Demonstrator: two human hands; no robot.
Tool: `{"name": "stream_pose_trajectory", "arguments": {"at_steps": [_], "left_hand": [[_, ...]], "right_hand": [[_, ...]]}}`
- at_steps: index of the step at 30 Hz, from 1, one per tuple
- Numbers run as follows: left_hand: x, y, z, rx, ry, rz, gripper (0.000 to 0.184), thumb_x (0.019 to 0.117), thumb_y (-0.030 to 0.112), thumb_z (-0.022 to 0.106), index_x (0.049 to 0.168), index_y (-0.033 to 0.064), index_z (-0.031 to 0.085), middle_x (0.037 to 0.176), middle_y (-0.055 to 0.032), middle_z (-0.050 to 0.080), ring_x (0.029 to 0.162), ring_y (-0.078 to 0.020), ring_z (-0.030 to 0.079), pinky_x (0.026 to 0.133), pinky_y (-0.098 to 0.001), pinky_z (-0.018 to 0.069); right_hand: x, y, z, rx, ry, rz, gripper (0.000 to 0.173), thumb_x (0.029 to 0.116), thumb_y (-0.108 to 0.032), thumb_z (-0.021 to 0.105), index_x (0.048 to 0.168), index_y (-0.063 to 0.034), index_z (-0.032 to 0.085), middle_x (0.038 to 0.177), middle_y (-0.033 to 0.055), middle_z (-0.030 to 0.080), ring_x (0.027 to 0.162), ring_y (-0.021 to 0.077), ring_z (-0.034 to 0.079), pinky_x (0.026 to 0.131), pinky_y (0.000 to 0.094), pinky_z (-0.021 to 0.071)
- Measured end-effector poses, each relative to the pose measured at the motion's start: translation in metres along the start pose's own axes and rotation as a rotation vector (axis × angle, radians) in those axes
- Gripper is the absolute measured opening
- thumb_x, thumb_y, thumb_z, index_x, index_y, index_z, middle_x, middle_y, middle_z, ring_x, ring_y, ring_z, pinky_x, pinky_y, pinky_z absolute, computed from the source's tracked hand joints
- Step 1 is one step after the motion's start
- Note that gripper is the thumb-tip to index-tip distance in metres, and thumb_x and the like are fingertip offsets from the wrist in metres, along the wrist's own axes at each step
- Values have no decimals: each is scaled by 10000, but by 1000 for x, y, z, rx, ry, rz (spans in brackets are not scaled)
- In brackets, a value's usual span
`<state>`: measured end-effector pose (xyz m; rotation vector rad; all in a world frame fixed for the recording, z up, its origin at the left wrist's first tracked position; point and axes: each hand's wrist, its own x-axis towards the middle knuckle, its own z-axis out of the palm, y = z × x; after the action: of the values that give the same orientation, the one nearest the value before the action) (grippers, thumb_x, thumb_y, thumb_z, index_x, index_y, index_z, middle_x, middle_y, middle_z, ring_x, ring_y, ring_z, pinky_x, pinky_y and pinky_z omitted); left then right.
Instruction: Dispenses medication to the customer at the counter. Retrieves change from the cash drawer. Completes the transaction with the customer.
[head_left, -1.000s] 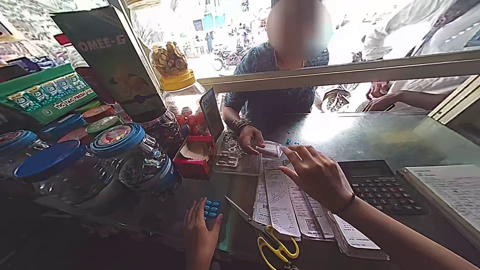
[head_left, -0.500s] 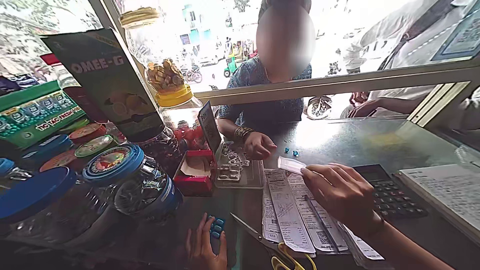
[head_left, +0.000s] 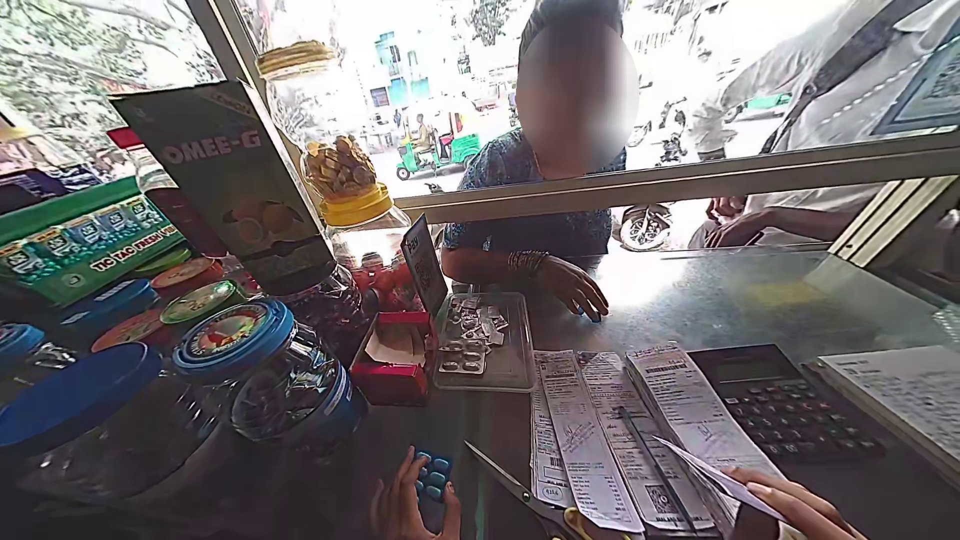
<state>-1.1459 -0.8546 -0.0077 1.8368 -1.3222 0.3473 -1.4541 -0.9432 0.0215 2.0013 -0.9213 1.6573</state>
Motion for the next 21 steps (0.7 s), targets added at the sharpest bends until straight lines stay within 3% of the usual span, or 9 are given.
{"name": "stream_pose_trajectory", "arguments": {"at_steps": [6,10,14,17,19,21], "left_hand": [[1,1,-2,38,-68,-1,416,857,260,619,1123,-47,712,1248,-233,686,1139,-374,672,1102,-625,319],[4,0,-5,16,-141,-5,411,864,233,659,1148,-59,707,1275,-244,672,1180,-411,655,1119,-674,287],[5,-2,-5,29,-144,10,478,872,320,687,1165,-57,712,1308,-269,646,1212,-445,629,1131,-697,258],[2,-1,-1,26,-59,24,491,899,387,633,1152,-22,733,1307,-258,650,1232,-438,618,1132,-698,253],[-6,0,-3,-38,25,27,431,940,358,596,1133,-2,734,1317,-252,644,1295,-385,583,1173,-612,263],[-23,9,-11,-121,82,-3,365,981,307,572,1123,5,719,1345,-235,627,1341,-264,552,1186,-414,335]], "right_hand": [[-1,3,1,48,-28,34,122,1092,-172,397,1040,-76,452,963,75,594,896,39,638,821,129,501],[0,1,4,1,-44,70,168,1101,-191,407,1051,-59,498,895,114,648,819,106,663,776,171,513],[-2,-1,5,35,-56,90,167,1103,-179,413,1058,-49,506,895,126,655,803,120,668,764,184,519],[-3,-1,0,132,-51,97,150,1102,-192,426,1063,-68,501,917,93,636,826,86,660,777,168,518],[-6,-3,-7,250,-62,86,110,1093,-179,436,1086,-91,502,956,60,627,867,68,654,803,163,516],[-6,-5,-16,382,-105,58,90,1088,-186,442,1101,-114,495,982,44,644,900,73,664,822,170,520]]}}
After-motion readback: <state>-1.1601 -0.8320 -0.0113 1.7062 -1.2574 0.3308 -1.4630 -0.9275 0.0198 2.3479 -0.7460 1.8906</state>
